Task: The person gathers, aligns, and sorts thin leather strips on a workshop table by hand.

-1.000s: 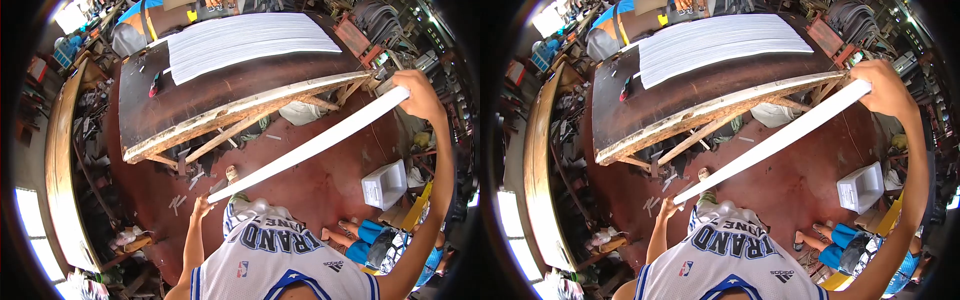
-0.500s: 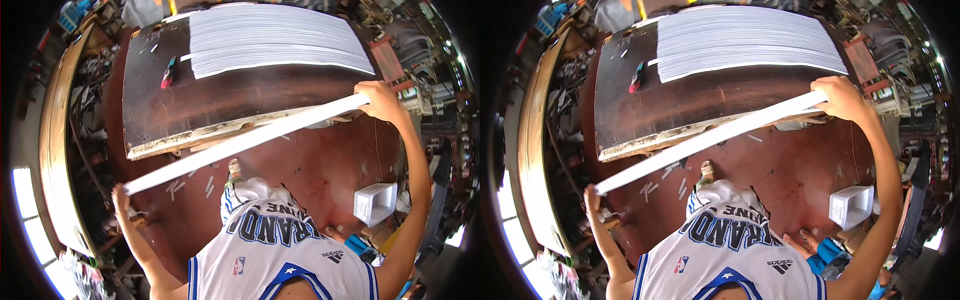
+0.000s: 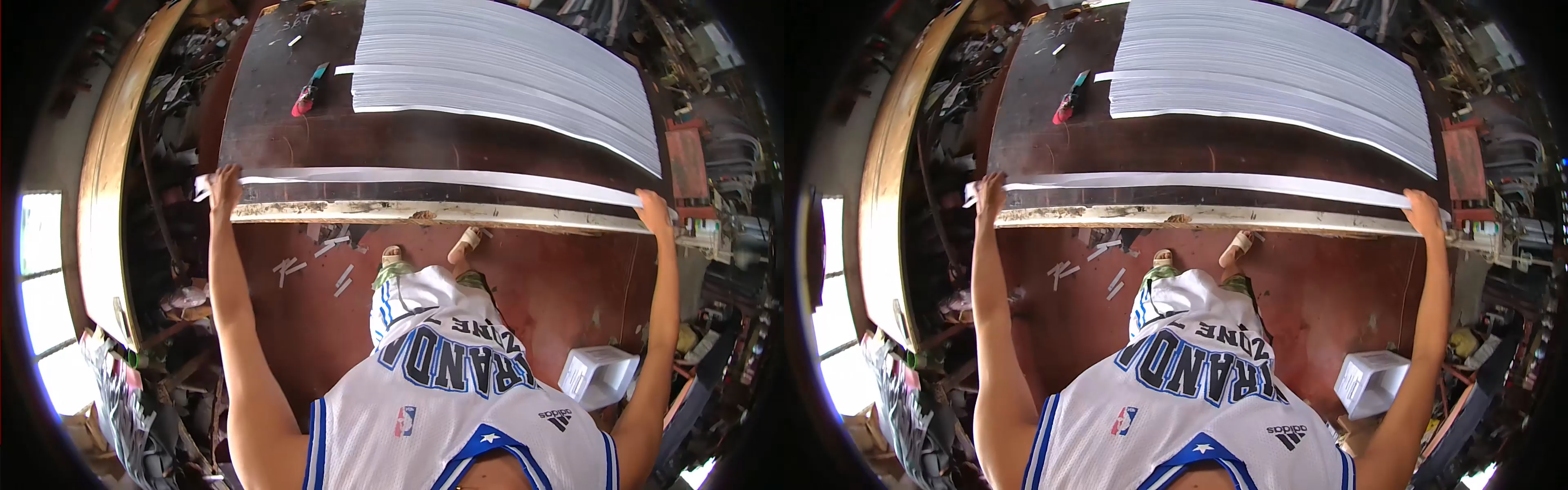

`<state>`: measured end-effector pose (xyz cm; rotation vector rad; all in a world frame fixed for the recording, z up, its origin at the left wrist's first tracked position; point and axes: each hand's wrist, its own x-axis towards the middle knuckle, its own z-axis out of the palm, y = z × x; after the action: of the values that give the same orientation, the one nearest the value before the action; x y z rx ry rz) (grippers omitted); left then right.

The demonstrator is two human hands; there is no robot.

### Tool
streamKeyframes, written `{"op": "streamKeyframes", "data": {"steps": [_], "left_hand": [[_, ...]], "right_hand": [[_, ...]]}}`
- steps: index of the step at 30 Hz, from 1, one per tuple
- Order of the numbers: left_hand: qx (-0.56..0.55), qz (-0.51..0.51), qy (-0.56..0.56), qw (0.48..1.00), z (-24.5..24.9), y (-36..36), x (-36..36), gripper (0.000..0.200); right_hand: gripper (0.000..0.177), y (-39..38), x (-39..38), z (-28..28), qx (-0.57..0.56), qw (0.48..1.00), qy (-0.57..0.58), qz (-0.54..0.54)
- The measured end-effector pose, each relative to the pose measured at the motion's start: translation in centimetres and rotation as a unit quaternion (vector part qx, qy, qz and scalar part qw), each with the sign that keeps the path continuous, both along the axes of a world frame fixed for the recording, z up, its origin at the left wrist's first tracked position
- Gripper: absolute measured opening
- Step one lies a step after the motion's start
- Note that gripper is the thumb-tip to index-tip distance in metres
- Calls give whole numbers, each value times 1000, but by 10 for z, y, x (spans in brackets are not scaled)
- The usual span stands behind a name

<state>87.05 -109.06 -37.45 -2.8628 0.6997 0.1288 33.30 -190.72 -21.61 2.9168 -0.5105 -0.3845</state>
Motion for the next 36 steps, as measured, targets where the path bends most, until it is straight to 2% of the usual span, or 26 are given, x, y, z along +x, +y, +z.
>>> {"op": "streamKeyframes", "data": {"steps": [2,3,4,5,6,7,9,11,12,14,16,17,18,19,21,24,26,30,36], "left_hand": [[-23,-8,-32,999,-5,-33,-10,31],[-32,-3,-46,998,-3,-51,-16,30],[-42,0,-60,997,0,-68,-20,29],[-33,-6,-64,997,6,-76,-21,27],[-27,-11,-68,997,6,-86,-24,26],[26,1,-46,999,0,-90,-20,33],[23,9,-55,998,-7,-92,-21,38],[32,30,-41,998,-3,-89,-34,51],[43,35,-37,998,0,-83,-39,51],[6,-7,-23,1000,9,-84,-52,47],[-26,-47,-8,999,24,-95,-66,35],[-42,-47,3,998,28,-98,-69,31],[-59,-51,15,997,31,-102,-71,28],[-67,-66,12,996,36,-103,-74,20],[-83,-74,15,994,37,-102,-75,19],[-147,-58,6,987,40,-97,-77,16],[-223,-39,64,972,40,-84,-70,18],[-273,-17,98,957,58,-81,-72,16],[-226,-51,155,960,74,-65,-75,16]], "right_hand": [[41,-49,-23,-22,-2,1000,-13,17],[42,-67,-24,-29,13,1000,15,-10],[40,-82,-29,-39,4,1000,-17,25],[32,-78,-30,-42,20,1000,10,-12],[26,-87,-36,-51,30,999,-39,22],[26,-97,-38,-58,33,999,-20,9],[26,-112,-44,-77,49,999,2,-2],[29,-121,-56,-95,104,994,-11,-38],[40,-109,-63,-104,124,988,29,-84],[46,-109,-73,-122,134,990,-25,-45],[45,-100,-61,-115,177,979,30,-99],[51,-100,-59,-116,191,971,60,-130],[51,-93,-56,-115,194,970,60,-132],[54,-77,-58,-114,194,975,0,-107],[60,-64,-52,-106,195,975,-73,-75],[52,-44,-38,-101,205,973,-100,-40],[42,-36,-40,-111,216,968,-124,-27],[34,-36,-39,-116,185,975,-121,-30],[33,-30,-36,-92,159,975,-151,-16]]}}
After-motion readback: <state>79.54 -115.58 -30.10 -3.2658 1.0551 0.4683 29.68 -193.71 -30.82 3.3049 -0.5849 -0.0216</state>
